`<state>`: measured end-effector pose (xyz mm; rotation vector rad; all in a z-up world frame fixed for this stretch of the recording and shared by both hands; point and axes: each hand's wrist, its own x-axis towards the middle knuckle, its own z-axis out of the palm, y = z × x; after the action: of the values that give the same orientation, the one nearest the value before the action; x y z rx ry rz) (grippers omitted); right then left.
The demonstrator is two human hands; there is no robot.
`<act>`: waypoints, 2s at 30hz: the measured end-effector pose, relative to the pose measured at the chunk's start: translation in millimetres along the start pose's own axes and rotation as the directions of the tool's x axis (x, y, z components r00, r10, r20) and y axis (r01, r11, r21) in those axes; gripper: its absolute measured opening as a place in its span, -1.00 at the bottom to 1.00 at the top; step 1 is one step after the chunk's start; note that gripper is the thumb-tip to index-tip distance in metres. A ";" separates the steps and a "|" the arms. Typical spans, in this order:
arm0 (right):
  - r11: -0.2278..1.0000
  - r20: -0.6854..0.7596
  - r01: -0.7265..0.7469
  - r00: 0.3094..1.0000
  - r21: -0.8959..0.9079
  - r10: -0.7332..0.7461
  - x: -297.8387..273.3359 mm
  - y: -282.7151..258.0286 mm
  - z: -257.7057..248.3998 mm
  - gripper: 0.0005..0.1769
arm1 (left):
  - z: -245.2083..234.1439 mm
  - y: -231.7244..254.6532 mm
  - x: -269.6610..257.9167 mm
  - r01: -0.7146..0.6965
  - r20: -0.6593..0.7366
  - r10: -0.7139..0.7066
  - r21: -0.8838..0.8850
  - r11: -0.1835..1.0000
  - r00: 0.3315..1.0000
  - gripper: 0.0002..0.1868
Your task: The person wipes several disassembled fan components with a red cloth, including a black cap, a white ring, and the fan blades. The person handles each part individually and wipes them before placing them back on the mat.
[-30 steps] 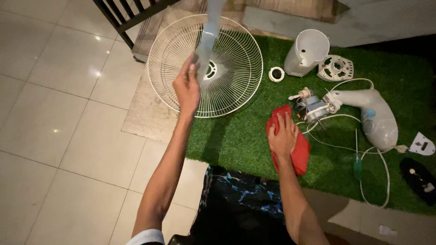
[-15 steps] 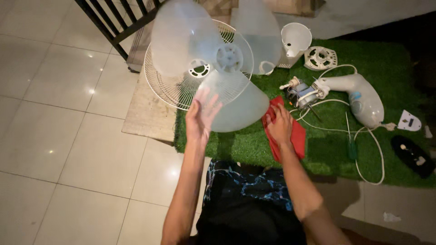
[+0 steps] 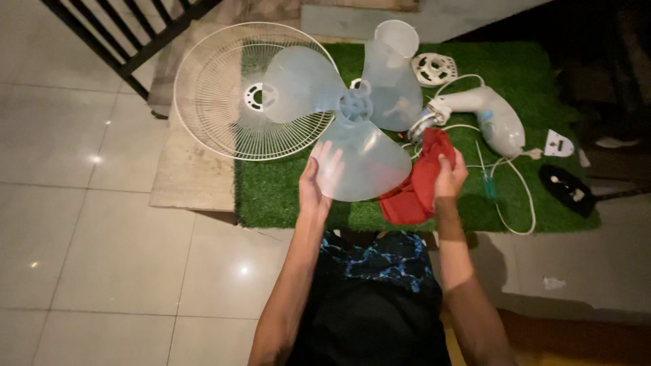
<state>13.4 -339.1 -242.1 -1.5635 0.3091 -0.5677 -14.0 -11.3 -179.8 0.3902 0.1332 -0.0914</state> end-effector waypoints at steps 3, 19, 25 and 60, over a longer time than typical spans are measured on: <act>0.974 0.034 -0.107 0.994 0.199 0.102 0.3 -21.7 -7.2 -0.63 | 7.4 -19.4 -1.4 -0.014 0.026 0.014 -0.012 1.000 1.000 -0.33; 0.896 0.320 -0.249 0.938 0.368 0.129 -47.3 -126.7 55.9 -0.64 | -8.5 0.7 -41.2 0.174 -0.062 -0.171 0.605 0.777 0.983 -0.39; 0.907 0.355 -0.286 0.920 0.308 0.169 -37.8 -93.4 46.1 -0.59 | -83.1 88.8 -30.3 0.166 -0.316 0.007 0.514 0.841 0.949 -0.18; 0.794 0.399 -0.517 0.834 0.321 0.381 -42.2 -84.5 36.0 -0.50 | -158.0 189.9 147.0 -0.025 -0.447 0.378 0.619 0.785 0.811 -0.66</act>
<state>-15.1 -279.5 -165.6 -1.0790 0.2850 0.0122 135.2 215.0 -275.3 1.0615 0.6502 0.2214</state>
